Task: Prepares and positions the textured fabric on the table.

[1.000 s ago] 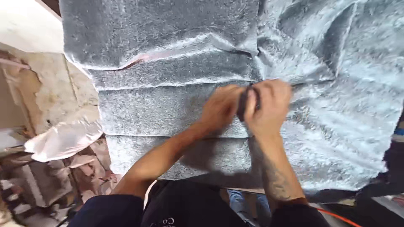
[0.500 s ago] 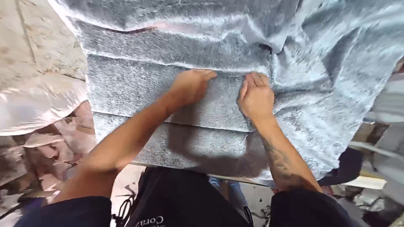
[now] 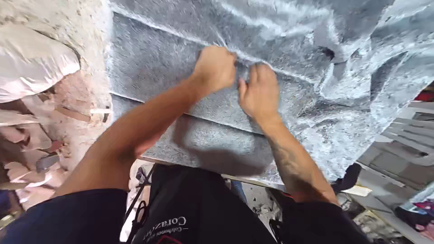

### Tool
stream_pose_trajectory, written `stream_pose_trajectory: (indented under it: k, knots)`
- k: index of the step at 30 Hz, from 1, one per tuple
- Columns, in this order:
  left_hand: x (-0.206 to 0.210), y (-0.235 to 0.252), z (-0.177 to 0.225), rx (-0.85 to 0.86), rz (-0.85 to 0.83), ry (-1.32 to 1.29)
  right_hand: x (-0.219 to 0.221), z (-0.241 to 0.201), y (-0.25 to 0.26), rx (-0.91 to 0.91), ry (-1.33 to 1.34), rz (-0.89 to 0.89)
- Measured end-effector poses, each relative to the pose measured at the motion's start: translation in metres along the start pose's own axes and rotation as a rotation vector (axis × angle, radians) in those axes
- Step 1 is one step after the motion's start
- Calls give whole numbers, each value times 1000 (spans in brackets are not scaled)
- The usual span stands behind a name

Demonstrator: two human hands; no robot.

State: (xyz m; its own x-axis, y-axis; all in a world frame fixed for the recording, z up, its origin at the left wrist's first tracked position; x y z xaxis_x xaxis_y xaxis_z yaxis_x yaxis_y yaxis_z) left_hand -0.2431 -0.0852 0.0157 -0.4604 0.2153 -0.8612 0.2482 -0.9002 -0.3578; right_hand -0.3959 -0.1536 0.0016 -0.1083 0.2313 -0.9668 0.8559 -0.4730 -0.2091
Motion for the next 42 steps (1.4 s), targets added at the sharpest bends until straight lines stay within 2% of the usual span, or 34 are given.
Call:
stream_pose_trajectory:
  k: [2, 4, 6, 8, 10, 11, 13, 15, 16, 17, 18, 19, 22, 24, 25, 27, 29, 30, 32, 34, 36, 39, 42]
  knots:
    - [-17, 18, -8, -7, 10, -81, -19, 30, 11, 78, -123, 14]
    - [-22, 19, -34, 48, -13, -253, -24, 19, 17, 154, -113, 17]
    - [-21, -4, -59, 120, -71, -384, -15, -46, 22, 134, 42, 49]
    - [-42, -18, -104, 134, 57, -321, -8, -118, 74, 53, 172, 191]
    - [-45, -50, -161, 127, 154, -245, 4, -167, 96, -45, 208, 188]
    - [-46, -63, -189, 148, 185, -213, 8, -168, 97, -74, 199, 164]
    - [-50, -76, -236, 217, 252, -201, 6, -118, 77, -25, 143, 145]
    - [-58, -79, -267, 216, 310, -263, -7, -50, 39, 136, 65, 128]
    - [-59, -78, -276, 192, 359, -298, -11, -26, 33, 206, 22, 131]
    - [-55, -79, -279, 153, 391, -329, -12, -20, 31, 268, 7, 130]
    - [-48, -82, -276, 98, 370, -360, -12, -37, 26, 315, 24, 108]
    - [-45, -84, -274, 43, 341, -377, -11, -74, 34, 322, 80, 80]
    - [-50, -73, -278, -69, 389, -398, 3, -218, 123, 171, 190, 206]
    - [-41, -86, -285, -167, 449, -462, 13, -290, 156, 47, 250, 280]
    - [-39, -94, -293, -222, 534, -497, 11, -309, 168, -30, 290, 279]
    - [-32, -116, -304, -269, 713, -526, 6, -317, 176, -185, 310, 202]
    - [-44, -123, -295, -147, 818, -459, 1, -291, 171, -210, 294, 176]
    - [-52, -119, -277, -18, 781, -420, 3, -268, 159, -172, 256, 187]
    - [-54, -100, -235, 206, 449, -334, 7, -215, 121, -52, 175, 213]
    - [-48, -77, -225, 342, 215, -238, 3, -151, 90, 52, 117, 172]
    - [-32, -68, -253, 337, 203, -289, -4, -79, 53, 177, 95, 132]
    - [10, -62, -304, 229, 215, -452, -3, 45, 9, 327, 45, 217]
    - [6, -57, -305, 185, 250, -526, -16, 117, -22, 514, -45, 219]
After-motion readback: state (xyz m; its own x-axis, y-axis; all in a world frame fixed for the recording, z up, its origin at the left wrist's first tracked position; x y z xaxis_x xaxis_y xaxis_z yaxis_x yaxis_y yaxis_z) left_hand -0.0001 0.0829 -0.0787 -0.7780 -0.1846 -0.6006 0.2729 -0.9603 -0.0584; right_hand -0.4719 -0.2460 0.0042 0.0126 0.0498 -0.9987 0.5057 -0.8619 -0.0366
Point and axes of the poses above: each hand's wrist, its own y-axis towards the middle knuckle, its own x-axis out of the palm, z = x × y, the point moved 5 cm from there along y, towards the middle knuckle
